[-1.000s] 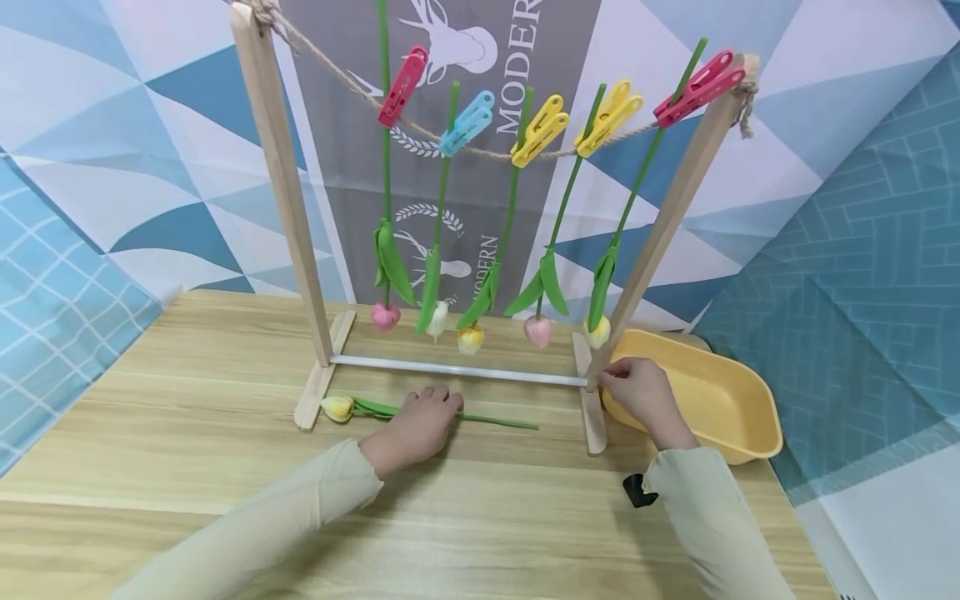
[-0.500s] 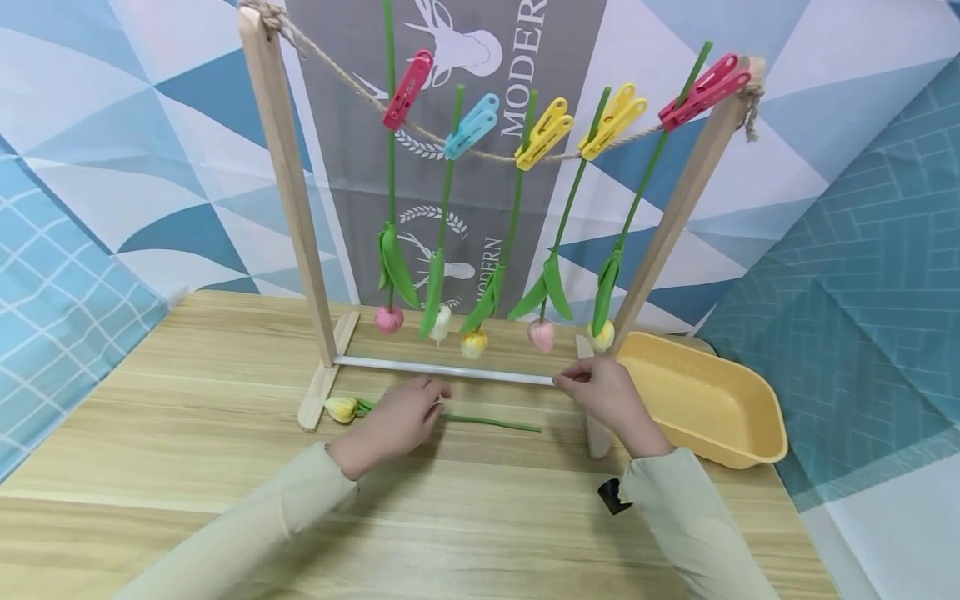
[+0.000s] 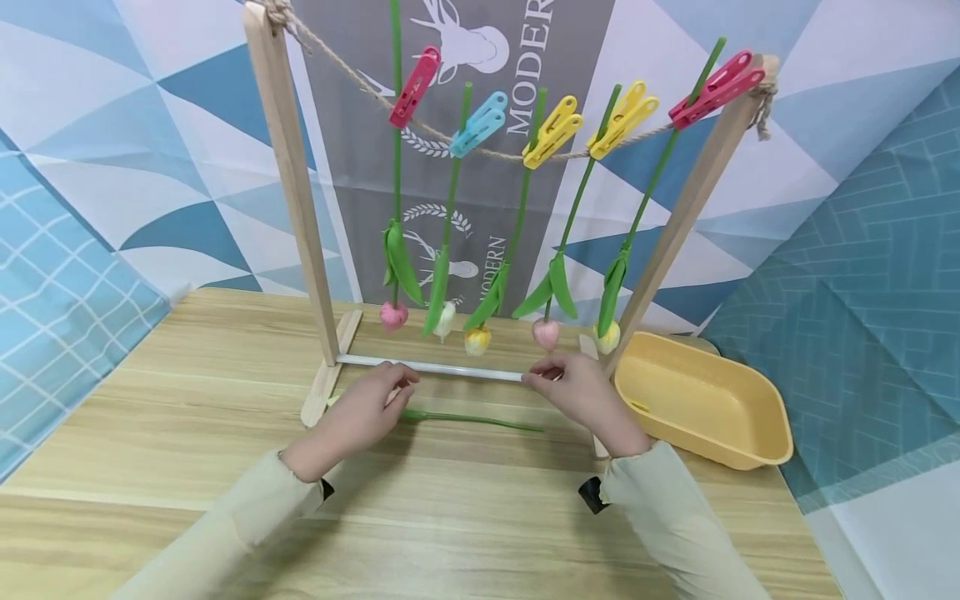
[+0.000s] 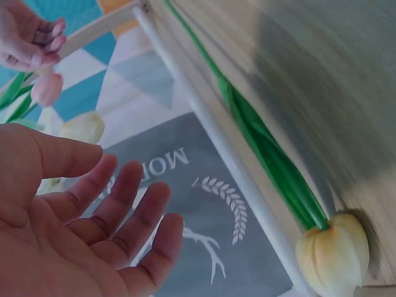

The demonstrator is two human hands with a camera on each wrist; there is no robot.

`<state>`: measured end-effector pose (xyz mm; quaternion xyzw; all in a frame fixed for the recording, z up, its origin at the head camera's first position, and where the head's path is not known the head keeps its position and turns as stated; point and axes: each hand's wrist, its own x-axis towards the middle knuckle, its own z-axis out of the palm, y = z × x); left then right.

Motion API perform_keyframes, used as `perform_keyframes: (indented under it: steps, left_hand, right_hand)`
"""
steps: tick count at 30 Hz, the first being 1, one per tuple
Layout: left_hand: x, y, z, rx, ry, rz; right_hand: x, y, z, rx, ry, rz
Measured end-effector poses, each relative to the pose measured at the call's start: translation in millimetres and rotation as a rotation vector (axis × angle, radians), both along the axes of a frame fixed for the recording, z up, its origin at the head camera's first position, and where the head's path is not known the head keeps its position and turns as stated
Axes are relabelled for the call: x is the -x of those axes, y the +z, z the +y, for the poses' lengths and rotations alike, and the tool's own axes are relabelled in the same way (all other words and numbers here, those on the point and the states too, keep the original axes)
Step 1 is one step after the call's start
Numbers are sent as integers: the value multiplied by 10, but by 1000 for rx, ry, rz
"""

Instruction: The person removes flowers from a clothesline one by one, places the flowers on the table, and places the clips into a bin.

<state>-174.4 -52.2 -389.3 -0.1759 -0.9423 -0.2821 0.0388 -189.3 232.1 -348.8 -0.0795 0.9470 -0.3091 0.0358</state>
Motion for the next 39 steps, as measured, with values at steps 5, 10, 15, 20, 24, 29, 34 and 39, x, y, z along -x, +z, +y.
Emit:
perform_keyframes:
  steps: [5, 10, 15, 20, 24, 29, 34, 39]
  left_hand:
    - [-7, 95, -113, -74, 31, 0]
    - [8, 185, -213, -154, 60, 25]
    - [6, 271, -271, -211, 81, 46]
    - [-6, 324, -305, -259, 100, 54]
    - [1, 383, -326, -324, 116, 79]
    - [28, 502, -343, -412, 123, 101]
    - [43, 617, -344, -458, 132, 111]
    - [52, 713, -339, -501, 134, 130]
  right_hand:
    - [-3, 54, -96, 9, -2, 9]
    - [-2, 119, -162, 34, 14, 14]
    - [-2, 185, -215, 48, 29, 30]
    - [3, 240, -273, 40, 43, 80]
    - [8, 304, -322, 52, 52, 112]
    - [17, 432, -393, 75, 40, 96]
    - [25, 562, -463, 109, 36, 81]
    - [38, 638, -516, 124, 41, 83]
